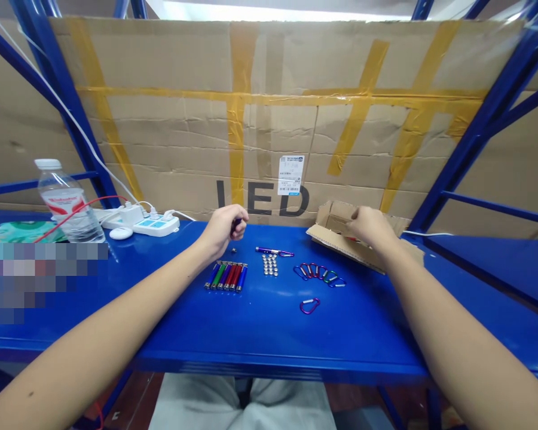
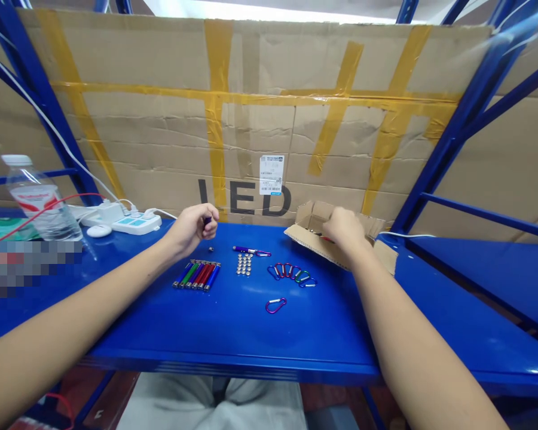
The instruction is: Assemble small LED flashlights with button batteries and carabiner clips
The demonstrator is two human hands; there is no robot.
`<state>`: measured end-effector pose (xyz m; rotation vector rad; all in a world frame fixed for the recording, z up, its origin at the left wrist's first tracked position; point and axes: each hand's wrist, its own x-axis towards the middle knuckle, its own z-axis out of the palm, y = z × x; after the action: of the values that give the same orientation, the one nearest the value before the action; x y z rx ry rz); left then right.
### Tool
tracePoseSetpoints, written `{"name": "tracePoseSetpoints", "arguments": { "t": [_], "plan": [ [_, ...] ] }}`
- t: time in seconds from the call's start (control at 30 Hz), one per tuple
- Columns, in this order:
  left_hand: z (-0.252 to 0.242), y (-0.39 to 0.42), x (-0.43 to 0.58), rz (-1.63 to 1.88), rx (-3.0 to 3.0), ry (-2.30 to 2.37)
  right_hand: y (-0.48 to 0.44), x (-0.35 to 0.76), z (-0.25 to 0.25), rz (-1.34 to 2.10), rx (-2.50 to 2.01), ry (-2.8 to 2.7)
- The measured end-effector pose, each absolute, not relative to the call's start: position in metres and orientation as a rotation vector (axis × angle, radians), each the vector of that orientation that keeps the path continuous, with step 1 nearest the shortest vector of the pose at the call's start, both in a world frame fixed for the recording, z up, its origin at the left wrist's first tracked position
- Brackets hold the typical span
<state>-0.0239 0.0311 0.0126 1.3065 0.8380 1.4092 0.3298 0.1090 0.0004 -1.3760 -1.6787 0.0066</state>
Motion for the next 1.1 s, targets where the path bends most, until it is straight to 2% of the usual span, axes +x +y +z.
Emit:
{"name": "tracePoseSetpoints", "arguments": {
  "t": [0.2,0.43,0.6,0.83,1.1],
  "plan": [
    [0.016,0.042,-0.037,1.487,1.242,0.914,0.090,0.261,0.002,-0.071,-1.390,-1.955],
    [0.011,0.050,-0.046,1.539,1.168,0.955,0.067,0.110,-0.003,0.005,-0.902,-2.688],
    [0.012,0.050,-0.048,1.539,1.158,0.978,0.079,0.073,-0.008,0.079,-0.973,-2.825],
    [0.015,0.051,-0.052,1.507,1.172,0.956,0.080,0.089,-0.014,0.176,-0.964,-2.662],
    [0.002,0.035,-0.031,1.093,1.474,0.852,0.058,0.180,0.001,0.354,-0.934,-2.057]
  ]
}}
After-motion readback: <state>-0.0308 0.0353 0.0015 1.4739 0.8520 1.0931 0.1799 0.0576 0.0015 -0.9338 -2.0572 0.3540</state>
